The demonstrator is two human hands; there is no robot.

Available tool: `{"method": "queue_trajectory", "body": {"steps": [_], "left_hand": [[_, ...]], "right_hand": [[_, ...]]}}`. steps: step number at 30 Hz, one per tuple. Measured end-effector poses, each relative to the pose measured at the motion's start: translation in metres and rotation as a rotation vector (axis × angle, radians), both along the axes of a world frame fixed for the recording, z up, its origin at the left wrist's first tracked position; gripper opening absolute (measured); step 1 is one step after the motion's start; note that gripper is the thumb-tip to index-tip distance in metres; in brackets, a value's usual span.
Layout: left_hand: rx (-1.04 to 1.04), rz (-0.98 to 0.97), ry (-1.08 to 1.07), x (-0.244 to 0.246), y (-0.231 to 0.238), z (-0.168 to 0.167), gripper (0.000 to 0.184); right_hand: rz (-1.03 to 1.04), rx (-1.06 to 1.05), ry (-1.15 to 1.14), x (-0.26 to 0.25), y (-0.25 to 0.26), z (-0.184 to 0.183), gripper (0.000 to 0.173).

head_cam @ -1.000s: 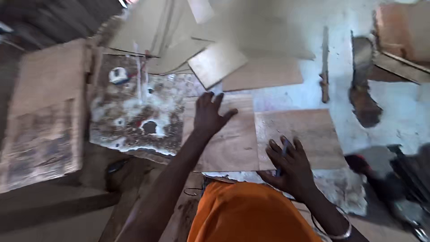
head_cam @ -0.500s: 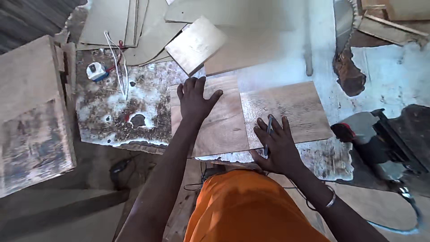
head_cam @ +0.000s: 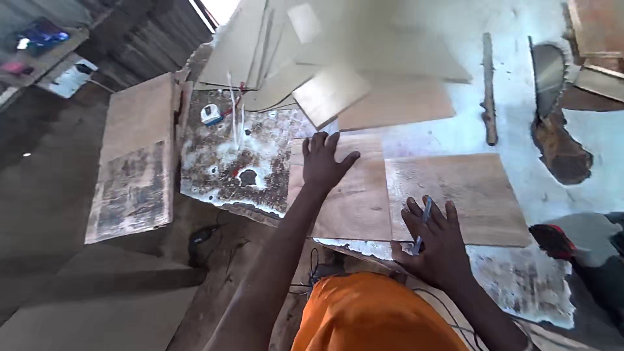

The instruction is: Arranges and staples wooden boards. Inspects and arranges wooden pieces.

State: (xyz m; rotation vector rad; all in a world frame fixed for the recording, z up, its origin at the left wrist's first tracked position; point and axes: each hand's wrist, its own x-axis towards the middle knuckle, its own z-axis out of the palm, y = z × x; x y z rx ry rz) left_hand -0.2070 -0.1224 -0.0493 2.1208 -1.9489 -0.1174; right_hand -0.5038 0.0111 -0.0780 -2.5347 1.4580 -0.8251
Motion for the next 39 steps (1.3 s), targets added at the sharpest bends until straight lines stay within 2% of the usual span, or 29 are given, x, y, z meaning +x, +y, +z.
{"method": "queue_trajectory", "body": {"steps": [5,7,10,12,13,15,16,19,21,25,29,33,39], "left_hand": [[0.056,-0.011,0.014,-0.008,0.016,0.000,0.087],[0.114,-0.125,0.010,-0.014,0.049,0.004,0.100],[0.235,-0.284,-0.008,-0.011,0.117,0.011,0.130],[0.360,-0.293,0.014,0.001,0.156,0.016,0.136],[0.403,-0.262,0.015,0.008,0.170,0.019,0.132],[0.430,-0.166,0.031,0.022,0.190,0.022,0.113],[0.378,-0.117,0.038,0.030,0.198,0.018,0.101],[0.033,-0.034,0.159,0.059,0.219,-0.008,0.059],[-0.056,-0.072,0.207,0.072,0.222,-0.007,0.045],[-0.161,-0.202,0.175,0.088,0.225,0.010,0.038],[-0.449,-0.226,0.333,0.092,0.211,0.067,0.031],[-0.727,-0.196,0.403,0.089,0.169,0.108,0.025],[-0.749,-0.123,0.590,0.083,0.127,0.125,0.021]], "right_hand": [[0.021,0.004,0.012,-0.003,-0.002,0.001,0.072],[0.044,0.032,0.001,-0.008,-0.004,0.000,0.071],[0.068,0.053,-0.015,-0.016,-0.006,-0.001,0.071],[0.070,0.068,-0.029,-0.019,-0.005,0.000,0.071],[0.070,0.068,-0.037,-0.020,-0.005,0.000,0.070],[0.064,0.068,-0.042,-0.019,-0.006,0.002,0.069],[0.063,0.066,-0.039,-0.019,-0.007,0.002,0.069],[0.065,0.078,-0.022,-0.020,-0.006,0.002,0.071],[0.065,0.079,-0.013,-0.019,-0.007,0.003,0.072],[0.082,0.077,-0.010,-0.017,-0.009,0.007,0.070],[0.094,0.040,-0.012,-0.018,-0.008,0.006,0.070],[0.109,0.045,0.010,-0.024,-0.010,0.000,0.074],[0.108,0.108,0.012,-0.026,-0.008,0.004,0.075]]}}
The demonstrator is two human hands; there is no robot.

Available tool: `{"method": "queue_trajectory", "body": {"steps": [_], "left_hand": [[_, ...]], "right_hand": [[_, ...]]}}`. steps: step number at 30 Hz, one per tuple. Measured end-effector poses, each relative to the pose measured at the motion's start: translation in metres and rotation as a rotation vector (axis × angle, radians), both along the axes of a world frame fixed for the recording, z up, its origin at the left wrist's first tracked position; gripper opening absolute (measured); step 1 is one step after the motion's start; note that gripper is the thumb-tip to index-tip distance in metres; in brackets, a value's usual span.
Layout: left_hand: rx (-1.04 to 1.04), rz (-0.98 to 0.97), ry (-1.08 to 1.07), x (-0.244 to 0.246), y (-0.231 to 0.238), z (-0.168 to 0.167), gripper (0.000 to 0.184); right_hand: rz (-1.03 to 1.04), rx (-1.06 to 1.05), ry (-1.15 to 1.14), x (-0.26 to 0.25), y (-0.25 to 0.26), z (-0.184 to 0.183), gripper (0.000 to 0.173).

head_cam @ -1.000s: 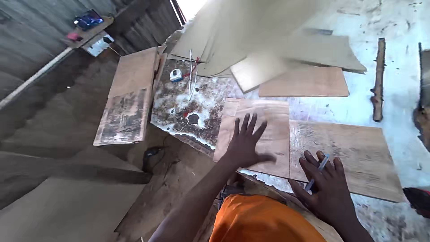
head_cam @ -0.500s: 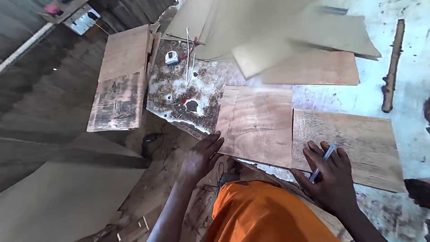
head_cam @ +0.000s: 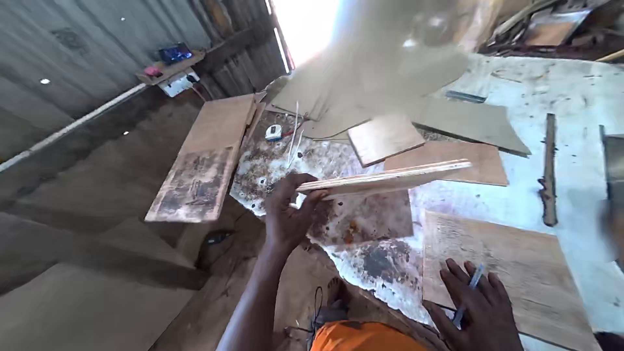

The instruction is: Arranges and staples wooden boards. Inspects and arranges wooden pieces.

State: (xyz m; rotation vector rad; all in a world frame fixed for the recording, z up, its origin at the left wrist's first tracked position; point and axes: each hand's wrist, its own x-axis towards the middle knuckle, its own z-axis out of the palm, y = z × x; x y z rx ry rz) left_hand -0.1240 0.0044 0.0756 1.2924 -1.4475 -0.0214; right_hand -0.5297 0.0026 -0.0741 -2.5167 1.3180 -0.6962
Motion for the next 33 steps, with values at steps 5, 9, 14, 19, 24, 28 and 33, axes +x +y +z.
{"method": "queue_trajectory", "body": {"steps": [5,9,14,19,24,28,33], "left_hand": [[-0.001,-0.039,0.170,-0.004,-0.018,0.007,0.021],[-0.001,-0.056,0.188,0.000,-0.023,0.010,0.024],[0.061,-0.135,0.120,0.019,-0.006,0.010,0.022],[0.147,-0.279,-0.028,0.050,0.037,0.003,0.025],[0.261,-0.366,-0.008,0.075,0.076,-0.024,0.029],[0.386,-0.291,-0.092,0.075,0.097,-0.052,0.027],[0.785,-0.219,-0.350,0.038,0.094,-0.082,0.063]], "right_hand": [[-0.050,-0.032,0.005,0.003,0.003,0.001,0.071],[-0.089,-0.077,-0.020,0.006,0.005,-0.009,0.068],[-0.096,-0.075,-0.021,0.009,0.007,-0.006,0.068],[-0.092,-0.035,-0.010,0.006,0.008,-0.004,0.067],[-0.095,-0.033,-0.018,0.008,0.011,-0.004,0.066],[-0.086,-0.017,-0.047,0.008,0.010,0.000,0.063],[-0.069,0.011,-0.003,0.009,0.010,0.003,0.078]]}}
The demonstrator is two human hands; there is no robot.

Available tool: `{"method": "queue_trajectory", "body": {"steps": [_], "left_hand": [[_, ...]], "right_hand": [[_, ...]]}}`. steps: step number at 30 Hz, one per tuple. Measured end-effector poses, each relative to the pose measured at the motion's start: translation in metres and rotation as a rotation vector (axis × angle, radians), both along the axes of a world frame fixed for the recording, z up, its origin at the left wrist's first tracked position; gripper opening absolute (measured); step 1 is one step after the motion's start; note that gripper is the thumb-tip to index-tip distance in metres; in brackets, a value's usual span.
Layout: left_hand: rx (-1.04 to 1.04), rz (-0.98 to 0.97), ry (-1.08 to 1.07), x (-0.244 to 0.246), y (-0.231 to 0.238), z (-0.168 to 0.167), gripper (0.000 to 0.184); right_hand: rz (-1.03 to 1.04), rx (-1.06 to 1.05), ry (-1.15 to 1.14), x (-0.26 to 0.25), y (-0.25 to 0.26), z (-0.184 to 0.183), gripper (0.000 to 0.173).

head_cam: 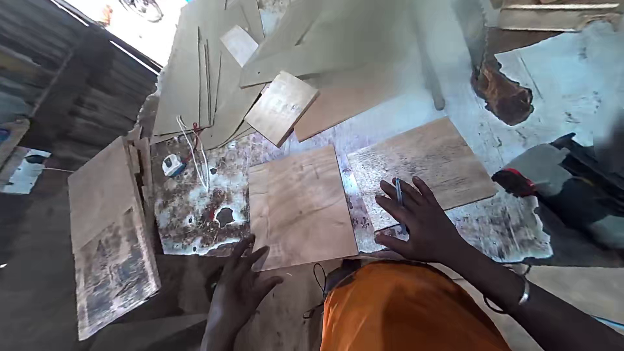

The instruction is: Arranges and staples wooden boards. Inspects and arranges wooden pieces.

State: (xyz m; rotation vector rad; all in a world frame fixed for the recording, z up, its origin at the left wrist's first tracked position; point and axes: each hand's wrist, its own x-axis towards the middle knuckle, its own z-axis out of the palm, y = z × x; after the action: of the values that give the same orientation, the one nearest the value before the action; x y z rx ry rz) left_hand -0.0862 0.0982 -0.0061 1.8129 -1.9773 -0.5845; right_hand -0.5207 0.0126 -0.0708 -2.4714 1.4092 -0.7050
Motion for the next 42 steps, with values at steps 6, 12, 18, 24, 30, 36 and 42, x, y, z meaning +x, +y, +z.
{"method": "queue_trajectory", "body": {"steps": [6,12,18,24,30,36,42], "left_hand": [[-0.043,0.054,-0.110,-0.011,-0.063,-0.039,0.100],[-0.055,0.111,-0.136,-0.054,-0.089,-0.058,0.103],[-0.049,0.161,-0.171,-0.075,-0.078,-0.055,0.099],[-0.015,0.208,-0.051,-0.071,-0.080,-0.057,0.098],[-0.054,0.186,0.073,-0.067,-0.082,-0.057,0.090],[-0.054,0.143,0.089,-0.059,-0.084,-0.058,0.093],[-0.028,0.358,-0.005,-0.049,-0.101,-0.051,0.113]], "right_hand": [[-0.001,0.021,0.135,0.003,0.000,0.000,0.109],[0.049,0.021,0.137,0.002,0.000,0.000,0.105],[0.068,0.024,0.082,-0.005,-0.008,0.003,0.071],[0.079,0.004,0.054,-0.004,-0.009,0.004,0.074],[0.087,-0.060,0.034,-0.001,-0.009,0.000,0.068],[0.141,-0.023,0.043,-0.007,-0.011,0.004,0.067],[0.125,-0.061,0.049,-0.002,-0.013,0.001,0.069]]}}
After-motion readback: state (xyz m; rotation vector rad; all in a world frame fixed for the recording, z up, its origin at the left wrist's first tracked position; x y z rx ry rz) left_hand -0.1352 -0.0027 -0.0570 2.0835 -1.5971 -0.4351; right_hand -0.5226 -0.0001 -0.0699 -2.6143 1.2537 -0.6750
